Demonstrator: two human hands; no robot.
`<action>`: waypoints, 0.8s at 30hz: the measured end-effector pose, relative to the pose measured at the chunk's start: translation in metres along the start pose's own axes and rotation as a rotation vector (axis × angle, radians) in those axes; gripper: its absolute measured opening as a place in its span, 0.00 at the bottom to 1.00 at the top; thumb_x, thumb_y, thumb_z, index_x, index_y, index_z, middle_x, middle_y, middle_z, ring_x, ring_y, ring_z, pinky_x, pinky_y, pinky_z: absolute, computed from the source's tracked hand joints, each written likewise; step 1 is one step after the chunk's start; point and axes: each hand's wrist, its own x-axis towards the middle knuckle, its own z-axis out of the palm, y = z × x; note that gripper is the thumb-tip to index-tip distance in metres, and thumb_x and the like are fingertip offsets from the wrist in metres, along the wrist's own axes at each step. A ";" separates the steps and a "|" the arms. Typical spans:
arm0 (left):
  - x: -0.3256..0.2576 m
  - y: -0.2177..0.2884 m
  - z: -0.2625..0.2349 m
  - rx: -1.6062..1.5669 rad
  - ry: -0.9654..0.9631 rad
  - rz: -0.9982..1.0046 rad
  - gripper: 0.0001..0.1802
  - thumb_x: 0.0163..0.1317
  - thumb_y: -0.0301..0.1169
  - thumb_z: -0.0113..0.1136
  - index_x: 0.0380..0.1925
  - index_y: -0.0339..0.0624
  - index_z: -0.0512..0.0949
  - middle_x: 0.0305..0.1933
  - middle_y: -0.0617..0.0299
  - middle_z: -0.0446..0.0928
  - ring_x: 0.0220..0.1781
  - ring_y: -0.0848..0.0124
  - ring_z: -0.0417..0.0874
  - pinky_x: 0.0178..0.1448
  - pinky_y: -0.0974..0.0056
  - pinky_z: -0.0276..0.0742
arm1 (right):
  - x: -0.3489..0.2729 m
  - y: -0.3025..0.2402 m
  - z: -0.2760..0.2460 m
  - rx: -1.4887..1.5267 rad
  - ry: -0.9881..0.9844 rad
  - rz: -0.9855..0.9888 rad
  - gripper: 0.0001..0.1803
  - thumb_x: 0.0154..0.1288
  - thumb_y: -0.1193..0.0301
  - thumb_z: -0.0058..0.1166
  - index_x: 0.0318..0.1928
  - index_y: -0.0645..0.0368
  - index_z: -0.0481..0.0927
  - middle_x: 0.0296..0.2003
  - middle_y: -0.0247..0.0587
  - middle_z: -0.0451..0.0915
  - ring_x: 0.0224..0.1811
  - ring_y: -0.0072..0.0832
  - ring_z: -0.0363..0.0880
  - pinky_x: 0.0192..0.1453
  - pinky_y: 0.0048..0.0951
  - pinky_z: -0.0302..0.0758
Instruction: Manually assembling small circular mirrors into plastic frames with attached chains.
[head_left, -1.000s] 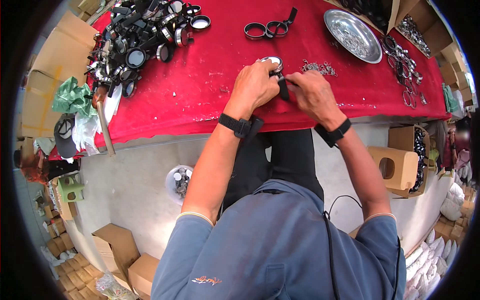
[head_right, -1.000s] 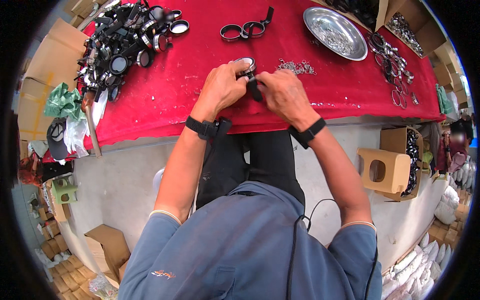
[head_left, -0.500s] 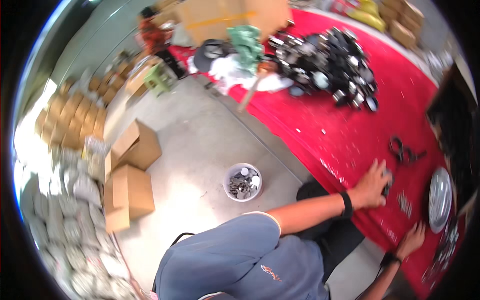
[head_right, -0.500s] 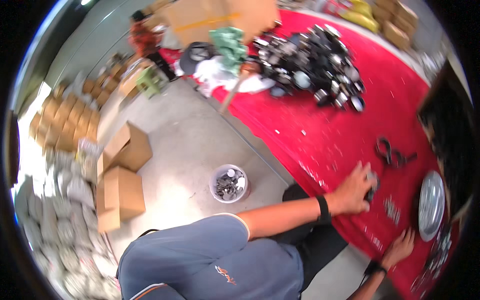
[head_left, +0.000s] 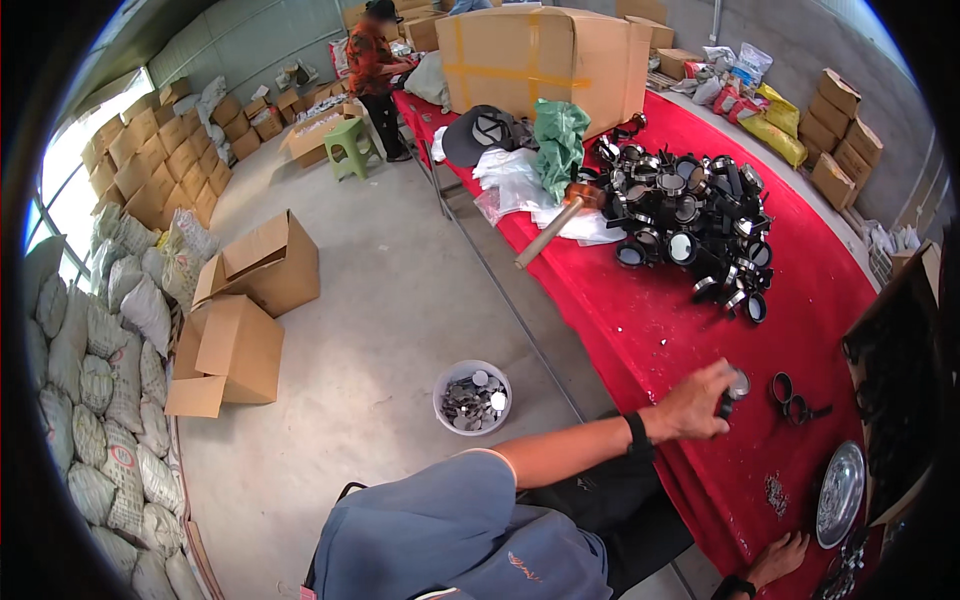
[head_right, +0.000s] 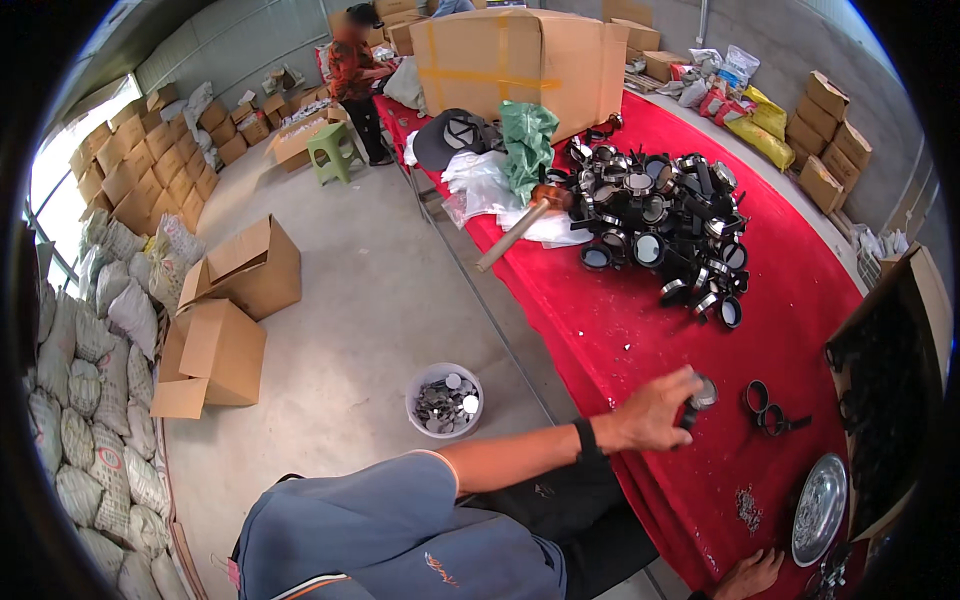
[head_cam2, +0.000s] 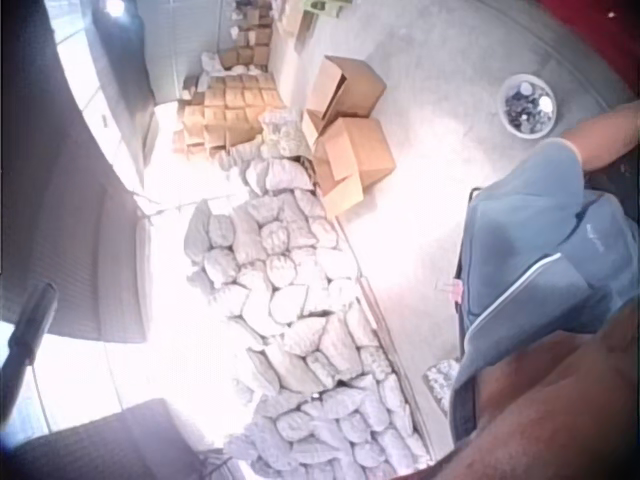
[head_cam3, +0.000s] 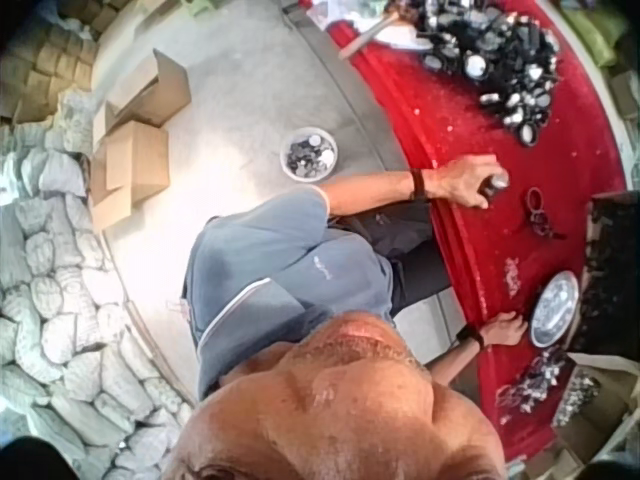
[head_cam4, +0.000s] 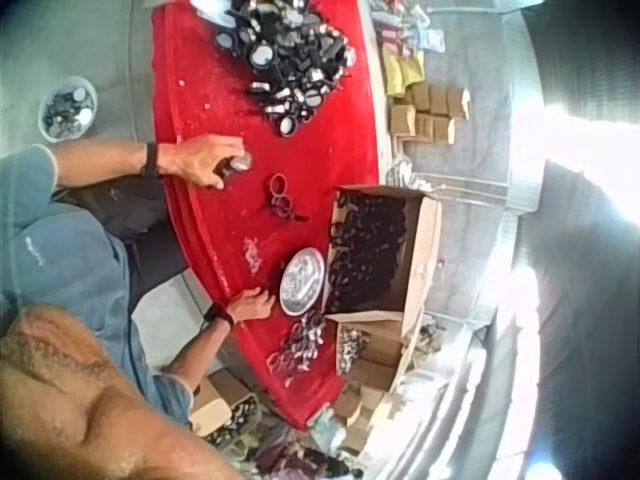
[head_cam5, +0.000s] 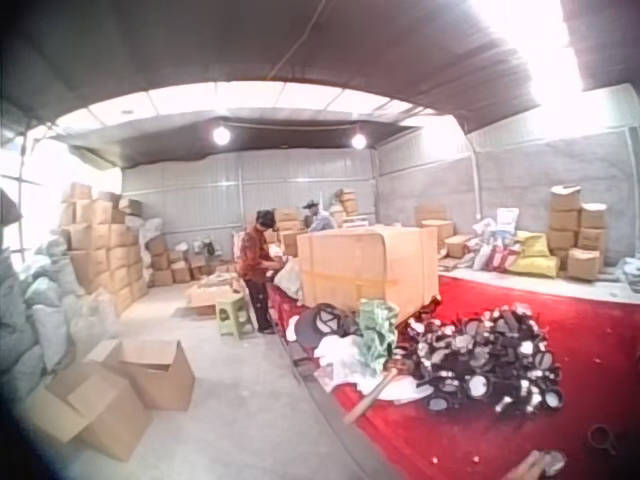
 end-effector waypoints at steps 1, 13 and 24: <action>0.005 -0.012 -0.008 0.038 0.115 0.126 0.40 0.43 0.29 0.82 0.61 0.37 0.78 0.62 0.39 0.78 0.70 0.34 0.80 0.77 0.40 0.79 | -0.010 0.018 0.006 0.030 0.024 -0.035 0.18 0.82 0.65 0.58 0.58 0.68 0.88 0.66 0.67 0.84 0.59 0.62 0.88 0.64 0.56 0.85; 0.097 -0.045 -0.171 0.611 0.151 0.275 0.50 0.49 0.41 0.86 0.70 0.30 0.76 0.78 0.22 0.71 0.78 0.34 0.78 0.81 0.46 0.78 | 0.001 -0.046 -0.012 0.113 -0.009 0.032 0.15 0.79 0.72 0.60 0.58 0.68 0.88 0.68 0.58 0.84 0.65 0.57 0.83 0.71 0.55 0.78; 0.342 -0.066 -0.220 1.024 0.124 -0.122 0.43 0.70 0.48 0.70 0.83 0.57 0.70 0.87 0.31 0.62 0.89 0.32 0.62 0.87 0.34 0.66 | 0.000 -0.023 -0.004 0.137 -0.096 -0.006 0.17 0.80 0.71 0.58 0.58 0.71 0.88 0.63 0.61 0.86 0.63 0.56 0.86 0.69 0.50 0.81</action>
